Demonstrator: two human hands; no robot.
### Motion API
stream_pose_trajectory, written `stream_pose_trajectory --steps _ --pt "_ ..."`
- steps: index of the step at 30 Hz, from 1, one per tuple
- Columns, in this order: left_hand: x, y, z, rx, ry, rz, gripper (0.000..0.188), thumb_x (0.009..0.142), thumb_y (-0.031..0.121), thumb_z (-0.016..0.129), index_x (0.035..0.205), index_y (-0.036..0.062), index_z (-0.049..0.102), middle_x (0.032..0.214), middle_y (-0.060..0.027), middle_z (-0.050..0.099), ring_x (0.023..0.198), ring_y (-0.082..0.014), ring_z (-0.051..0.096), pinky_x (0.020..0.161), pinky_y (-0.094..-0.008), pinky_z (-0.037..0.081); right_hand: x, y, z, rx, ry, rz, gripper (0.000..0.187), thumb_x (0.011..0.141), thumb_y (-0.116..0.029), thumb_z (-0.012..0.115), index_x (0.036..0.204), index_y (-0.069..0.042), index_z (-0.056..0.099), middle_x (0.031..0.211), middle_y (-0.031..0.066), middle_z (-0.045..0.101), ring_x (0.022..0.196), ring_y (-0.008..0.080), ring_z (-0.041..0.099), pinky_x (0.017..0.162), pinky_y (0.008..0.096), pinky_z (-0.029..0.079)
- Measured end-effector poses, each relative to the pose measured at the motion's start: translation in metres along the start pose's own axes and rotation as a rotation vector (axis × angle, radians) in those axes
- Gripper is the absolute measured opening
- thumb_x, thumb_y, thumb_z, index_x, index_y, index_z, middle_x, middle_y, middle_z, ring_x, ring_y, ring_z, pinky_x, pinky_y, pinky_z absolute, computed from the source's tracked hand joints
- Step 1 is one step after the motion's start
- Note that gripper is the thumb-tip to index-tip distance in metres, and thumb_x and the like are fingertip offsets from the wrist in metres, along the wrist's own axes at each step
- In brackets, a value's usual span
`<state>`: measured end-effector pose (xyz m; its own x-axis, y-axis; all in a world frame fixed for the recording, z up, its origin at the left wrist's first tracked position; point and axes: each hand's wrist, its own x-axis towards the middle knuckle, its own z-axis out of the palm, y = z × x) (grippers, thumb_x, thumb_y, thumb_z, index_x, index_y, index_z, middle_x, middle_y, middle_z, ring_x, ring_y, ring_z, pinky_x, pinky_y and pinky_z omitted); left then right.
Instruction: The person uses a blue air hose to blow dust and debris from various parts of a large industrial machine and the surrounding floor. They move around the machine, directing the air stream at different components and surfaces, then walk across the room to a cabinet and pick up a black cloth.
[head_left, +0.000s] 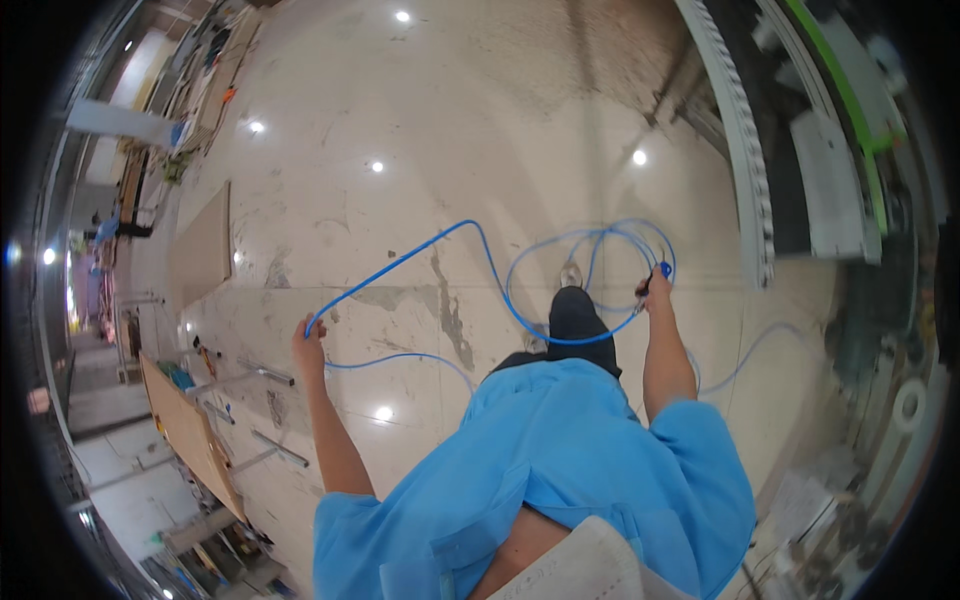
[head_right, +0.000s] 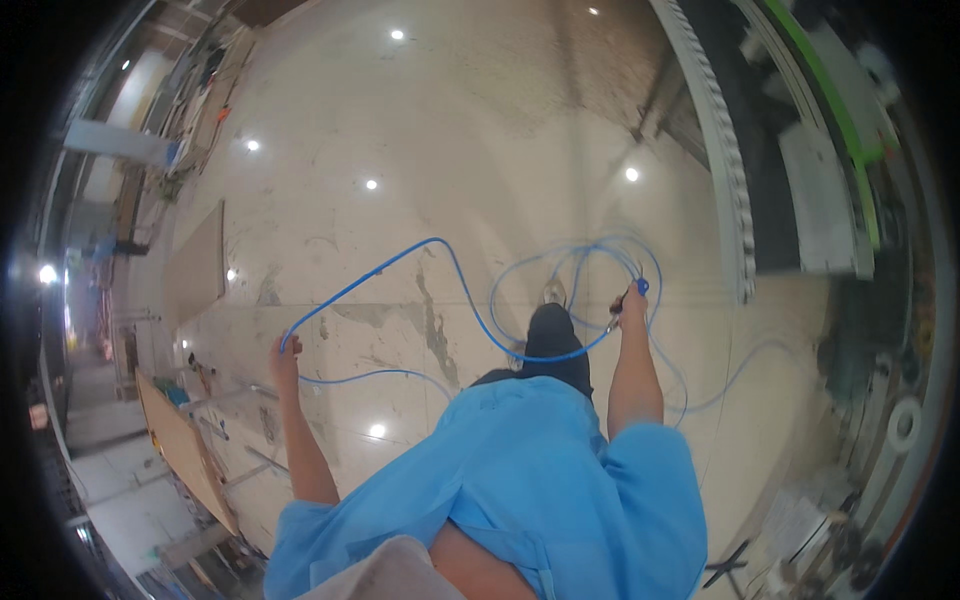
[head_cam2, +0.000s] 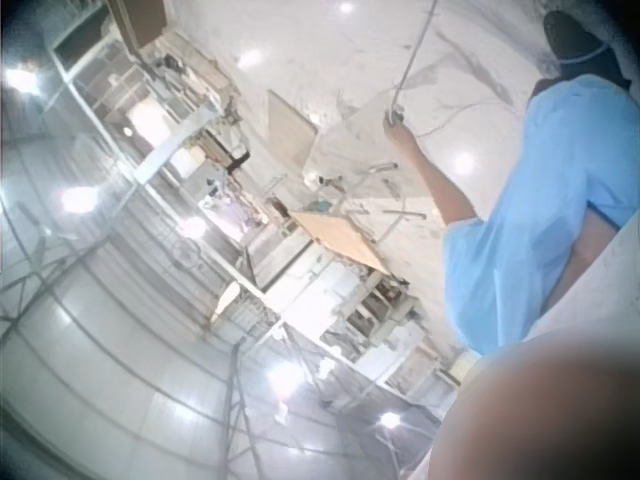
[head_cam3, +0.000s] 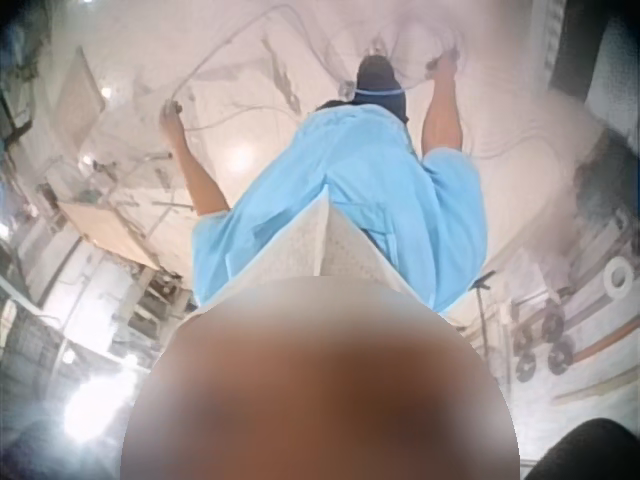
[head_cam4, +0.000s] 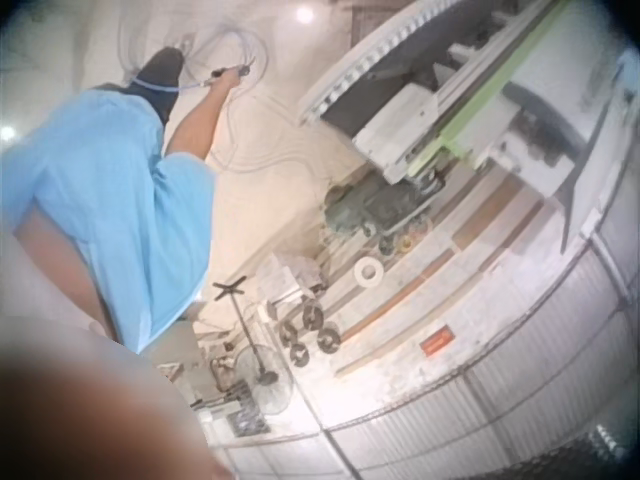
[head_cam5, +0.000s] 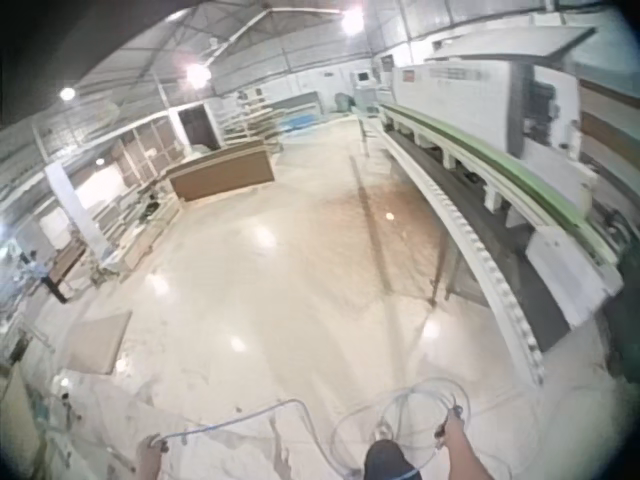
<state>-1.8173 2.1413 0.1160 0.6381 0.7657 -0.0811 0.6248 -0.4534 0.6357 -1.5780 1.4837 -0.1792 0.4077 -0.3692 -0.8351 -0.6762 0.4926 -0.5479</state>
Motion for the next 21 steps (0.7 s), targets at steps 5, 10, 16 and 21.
stream_pose_trajectory --steps 5,10,16,21 --pt "0.059 0.043 0.058 -0.127 0.024 0.022 0.031 0.089 0.007 0.057 0.118 0.0021 0.068 0.093 -0.0106 0.073 0.079 -0.0183 0.067 0.069 -0.0312 0.053 0.048 -0.032 0.136 -0.272 -0.256 0.03 0.041 0.1 -0.044 0.056 0.095 -0.004 0.048 0.064 0.0108 0.052 0.048 0.0237 0.051 0.046 0.0422 0.048" --pt "-0.032 -0.005 0.072 0.062 0.161 -0.404 0.026 0.092 0.018 0.057 0.109 0.0054 0.071 0.082 -0.0066 0.072 0.07 -0.0188 0.067 0.063 -0.0321 0.053 0.032 -0.053 0.3 -0.759 -0.559 -0.003 0.034 0.098 -0.036 0.055 0.104 -0.003 0.048 0.069 0.0132 0.054 0.053 0.0247 0.057 0.05 0.0428 0.053" --pt "-0.309 -0.069 0.109 -0.28 0.695 -1.315 0.047 0.1 0.039 0.049 0.089 -0.0025 0.068 0.069 -0.0103 0.066 0.057 -0.0192 0.063 0.055 -0.0327 0.051 -0.078 0.008 0.429 -1.549 -1.351 -0.388 0.039 0.1 -0.043 0.054 0.111 -0.006 0.053 0.068 0.0059 0.058 0.056 0.0169 0.059 0.05 0.0337 0.049" --pt "-0.46 -0.024 0.237 -0.561 0.963 -1.711 0.058 0.101 0.048 0.048 0.084 -0.0041 0.065 0.066 -0.0123 0.064 0.05 -0.0216 0.06 0.048 -0.0363 0.049 -0.234 0.125 0.418 -2.25 -1.977 -0.266 0.053 0.098 -0.05 0.05 0.122 -0.003 0.059 0.078 0.0149 0.067 0.064 0.0263 0.066 0.059 0.0407 0.052"
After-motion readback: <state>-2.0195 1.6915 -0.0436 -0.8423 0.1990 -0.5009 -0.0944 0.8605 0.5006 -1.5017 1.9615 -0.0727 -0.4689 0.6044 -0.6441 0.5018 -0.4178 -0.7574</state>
